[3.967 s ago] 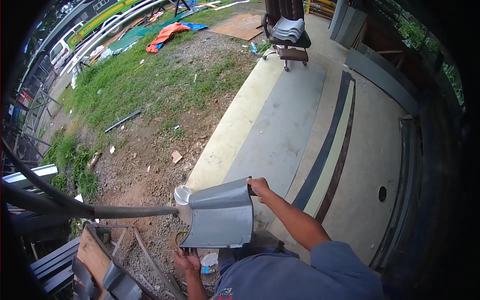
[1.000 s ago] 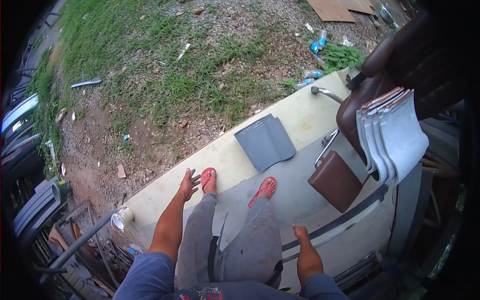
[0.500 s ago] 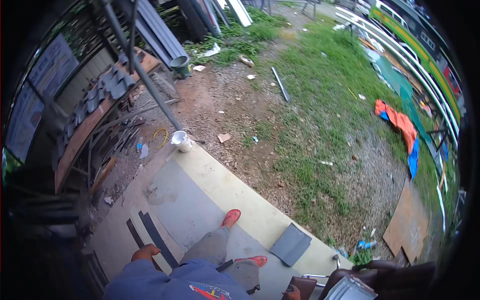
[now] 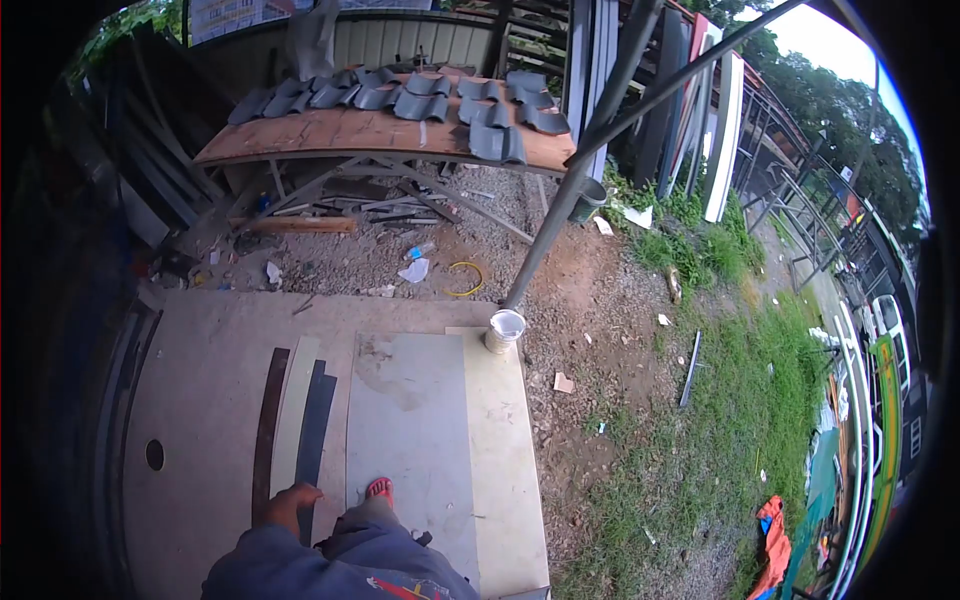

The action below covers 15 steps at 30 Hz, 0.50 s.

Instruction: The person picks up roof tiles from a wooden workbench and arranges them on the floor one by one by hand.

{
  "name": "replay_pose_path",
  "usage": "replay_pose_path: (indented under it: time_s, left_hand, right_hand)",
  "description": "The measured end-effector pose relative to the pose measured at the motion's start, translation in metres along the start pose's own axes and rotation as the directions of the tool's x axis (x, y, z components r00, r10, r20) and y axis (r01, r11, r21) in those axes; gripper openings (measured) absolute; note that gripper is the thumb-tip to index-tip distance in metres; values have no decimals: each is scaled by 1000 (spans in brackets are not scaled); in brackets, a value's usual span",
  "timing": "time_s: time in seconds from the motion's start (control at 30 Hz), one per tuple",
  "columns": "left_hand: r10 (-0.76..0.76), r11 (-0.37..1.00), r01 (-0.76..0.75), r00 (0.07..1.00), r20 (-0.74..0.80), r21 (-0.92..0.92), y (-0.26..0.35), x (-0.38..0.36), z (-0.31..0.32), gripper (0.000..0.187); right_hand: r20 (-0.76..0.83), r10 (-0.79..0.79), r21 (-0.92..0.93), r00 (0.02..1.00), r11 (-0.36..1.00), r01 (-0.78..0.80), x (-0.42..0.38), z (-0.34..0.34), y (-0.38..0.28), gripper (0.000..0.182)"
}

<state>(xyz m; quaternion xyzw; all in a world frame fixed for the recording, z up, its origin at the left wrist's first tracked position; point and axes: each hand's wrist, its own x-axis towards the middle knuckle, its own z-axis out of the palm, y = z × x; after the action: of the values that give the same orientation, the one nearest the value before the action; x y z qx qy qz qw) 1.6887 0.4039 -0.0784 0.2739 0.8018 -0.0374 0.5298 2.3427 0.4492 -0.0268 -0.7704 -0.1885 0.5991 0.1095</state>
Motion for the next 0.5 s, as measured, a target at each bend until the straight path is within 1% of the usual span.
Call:
replay_pose_path:
  time_s: [0.03,0.07,0.1,0.13,0.2,0.23,0.3,0.33,0.37,0.4,0.43,0.47,0.5]
  left_hand:
    - [-30,998,26,998,-55,-64,-13,12,-23,54]
    - [-44,995,39,998,-51,-88,-21,25,-47,52]
    - [-38,994,23,990,-138,-106,-25,30,-60,52]
    - [-28,993,1,971,-237,-114,-26,38,-80,52]
    - [-48,997,27,951,-306,-73,-15,49,-110,52]
    - [-30,997,7,955,-294,-80,-2,50,-126,52]
    - [22,977,-88,947,-319,-195,21,60,-145,48]
    - [35,958,-114,957,-289,-262,19,88,-145,46]
    - [35,936,-137,953,-300,-325,25,107,-144,45]
    - [-1,907,-123,955,-295,-402,34,122,-143,47]
    - [33,889,-148,965,-261,-434,43,132,-146,47]
    - [53,878,-176,960,-276,-444,53,139,-147,52]
    - [36,912,-112,980,-195,-395,59,151,-156,54]
  right_hand:
    - [8,3,-17,1000,1000,-3,-3,19,-19,66]
    - [11,6,-33,1000,999,-5,-4,38,-35,67]
    - [22,4,-44,1000,999,-3,-5,54,-52,67]
    - [26,5,-47,1000,999,-3,-7,69,-69,67]
    - [35,-8,-59,999,998,10,1,90,-98,68]
    - [39,-11,-62,999,998,14,6,101,-110,69]
    - [37,-26,-75,999,997,29,20,114,-138,70]
    - [36,-31,-87,999,996,34,29,120,-155,70]
    - [37,-41,-101,998,994,45,41,126,-176,68]
    - [38,-52,-115,998,992,56,53,132,-198,66]
    - [32,-48,-131,998,990,51,61,140,-221,64]
    - [30,-45,-147,999,988,48,72,147,-243,63]
    - [38,-10,-151,999,988,15,101,151,-260,60]
